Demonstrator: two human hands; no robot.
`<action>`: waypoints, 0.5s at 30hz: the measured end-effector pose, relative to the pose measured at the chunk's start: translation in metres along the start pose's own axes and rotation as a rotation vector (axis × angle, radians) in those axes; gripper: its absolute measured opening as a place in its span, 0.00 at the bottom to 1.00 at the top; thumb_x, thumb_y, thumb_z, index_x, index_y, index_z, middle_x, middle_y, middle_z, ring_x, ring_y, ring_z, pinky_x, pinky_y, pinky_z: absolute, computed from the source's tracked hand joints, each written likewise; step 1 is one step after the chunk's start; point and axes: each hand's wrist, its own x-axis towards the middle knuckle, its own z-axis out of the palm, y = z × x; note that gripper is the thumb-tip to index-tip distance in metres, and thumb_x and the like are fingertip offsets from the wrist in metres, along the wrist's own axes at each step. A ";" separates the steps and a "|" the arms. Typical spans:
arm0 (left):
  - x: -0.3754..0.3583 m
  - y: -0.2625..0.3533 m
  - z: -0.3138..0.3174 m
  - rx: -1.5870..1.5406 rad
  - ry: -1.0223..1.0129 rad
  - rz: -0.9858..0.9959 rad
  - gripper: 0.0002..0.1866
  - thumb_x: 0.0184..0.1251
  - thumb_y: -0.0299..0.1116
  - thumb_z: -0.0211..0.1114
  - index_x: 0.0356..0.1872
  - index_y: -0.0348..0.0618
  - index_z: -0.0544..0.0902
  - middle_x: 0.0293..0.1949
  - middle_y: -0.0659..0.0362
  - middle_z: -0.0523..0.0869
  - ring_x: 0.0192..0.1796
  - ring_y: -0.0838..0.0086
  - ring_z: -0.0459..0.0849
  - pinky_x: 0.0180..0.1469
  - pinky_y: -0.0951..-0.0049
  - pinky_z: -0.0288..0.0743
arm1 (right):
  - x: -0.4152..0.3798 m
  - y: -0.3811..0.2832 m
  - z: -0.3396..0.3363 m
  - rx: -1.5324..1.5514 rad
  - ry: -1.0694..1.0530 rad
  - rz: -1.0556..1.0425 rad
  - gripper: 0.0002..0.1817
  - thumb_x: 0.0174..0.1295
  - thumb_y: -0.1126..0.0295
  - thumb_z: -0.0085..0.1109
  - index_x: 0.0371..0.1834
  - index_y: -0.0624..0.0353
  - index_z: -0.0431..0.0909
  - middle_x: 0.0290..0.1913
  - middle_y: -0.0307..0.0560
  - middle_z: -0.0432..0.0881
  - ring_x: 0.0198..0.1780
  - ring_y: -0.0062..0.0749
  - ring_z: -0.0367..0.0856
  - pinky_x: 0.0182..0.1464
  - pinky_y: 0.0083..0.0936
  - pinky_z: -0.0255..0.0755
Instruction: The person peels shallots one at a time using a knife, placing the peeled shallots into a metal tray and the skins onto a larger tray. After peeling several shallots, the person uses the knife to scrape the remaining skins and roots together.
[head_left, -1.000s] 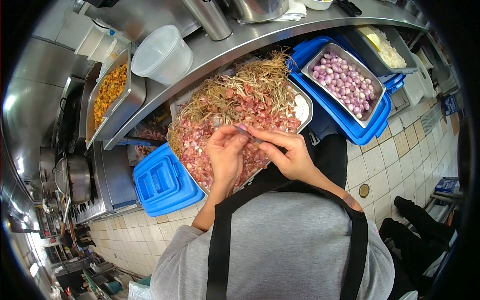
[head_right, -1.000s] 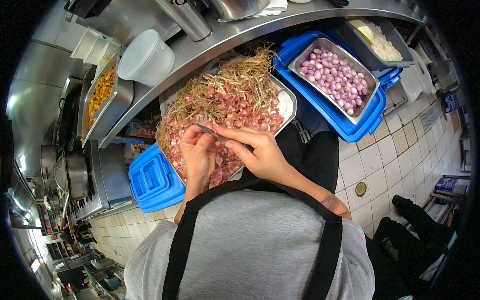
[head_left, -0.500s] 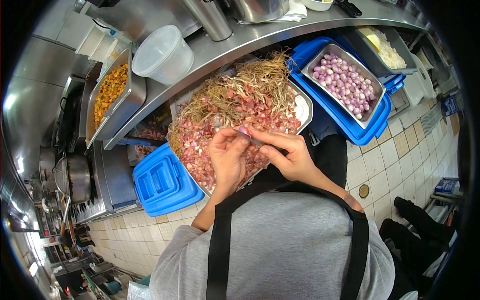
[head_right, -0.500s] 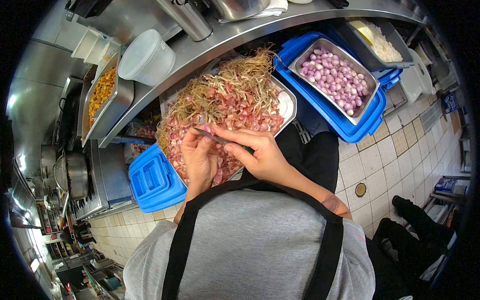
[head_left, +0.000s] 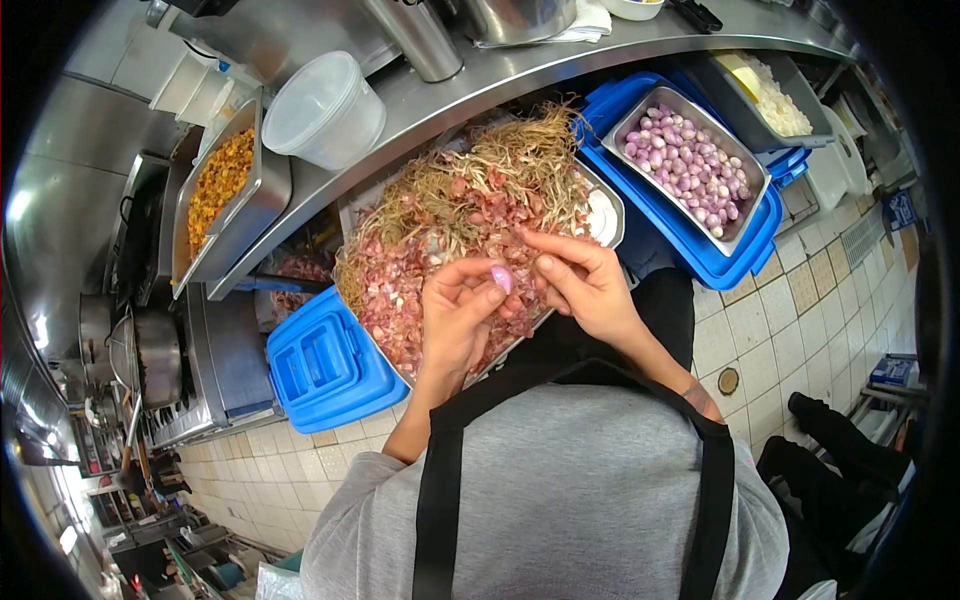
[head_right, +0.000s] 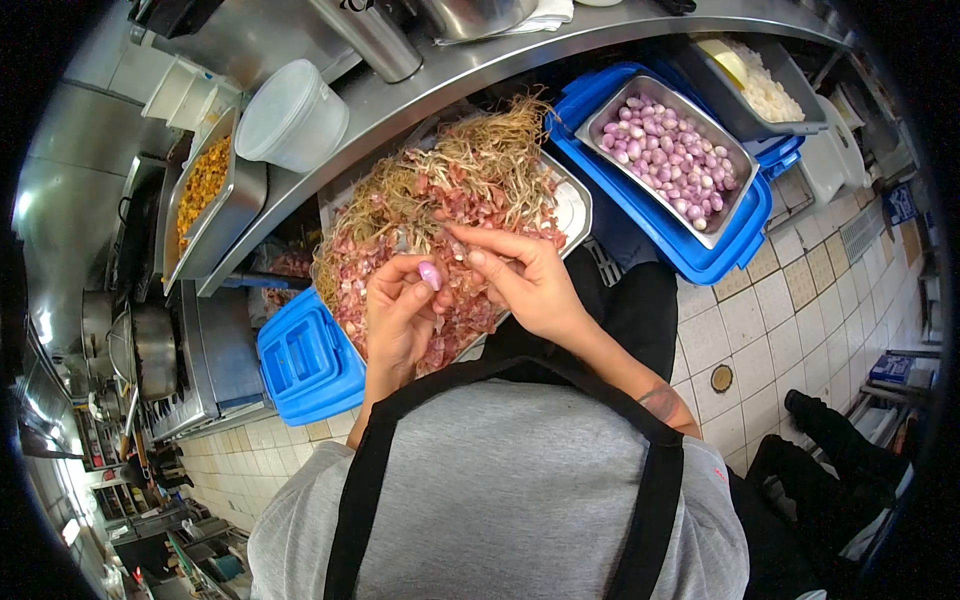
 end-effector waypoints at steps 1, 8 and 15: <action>0.000 0.002 0.003 -0.017 0.003 0.002 0.14 0.57 0.21 0.63 0.46 0.34 0.76 0.39 0.50 0.83 0.34 0.71 0.84 0.36 0.78 0.79 | 0.001 0.002 0.001 -0.103 0.051 -0.058 0.16 0.64 0.75 0.50 0.54 0.63 0.74 0.31 0.39 0.79 0.23 0.13 0.69 0.26 0.13 0.64; 0.007 0.005 0.009 -0.034 0.168 0.087 0.15 0.58 0.20 0.61 0.48 0.34 0.75 0.41 0.50 0.82 0.38 0.69 0.83 0.41 0.79 0.79 | -0.003 -0.003 0.006 -0.476 0.111 -0.229 0.16 0.60 0.75 0.53 0.52 0.63 0.75 0.47 0.53 0.81 0.47 0.30 0.80 0.49 0.23 0.71; 0.004 -0.001 0.002 -0.051 0.128 0.149 0.13 0.56 0.18 0.63 0.43 0.35 0.77 0.36 0.53 0.83 0.37 0.70 0.84 0.37 0.77 0.79 | -0.007 -0.001 0.012 -0.466 0.015 -0.379 0.18 0.58 0.76 0.55 0.53 0.63 0.75 0.47 0.54 0.81 0.46 0.34 0.81 0.48 0.24 0.72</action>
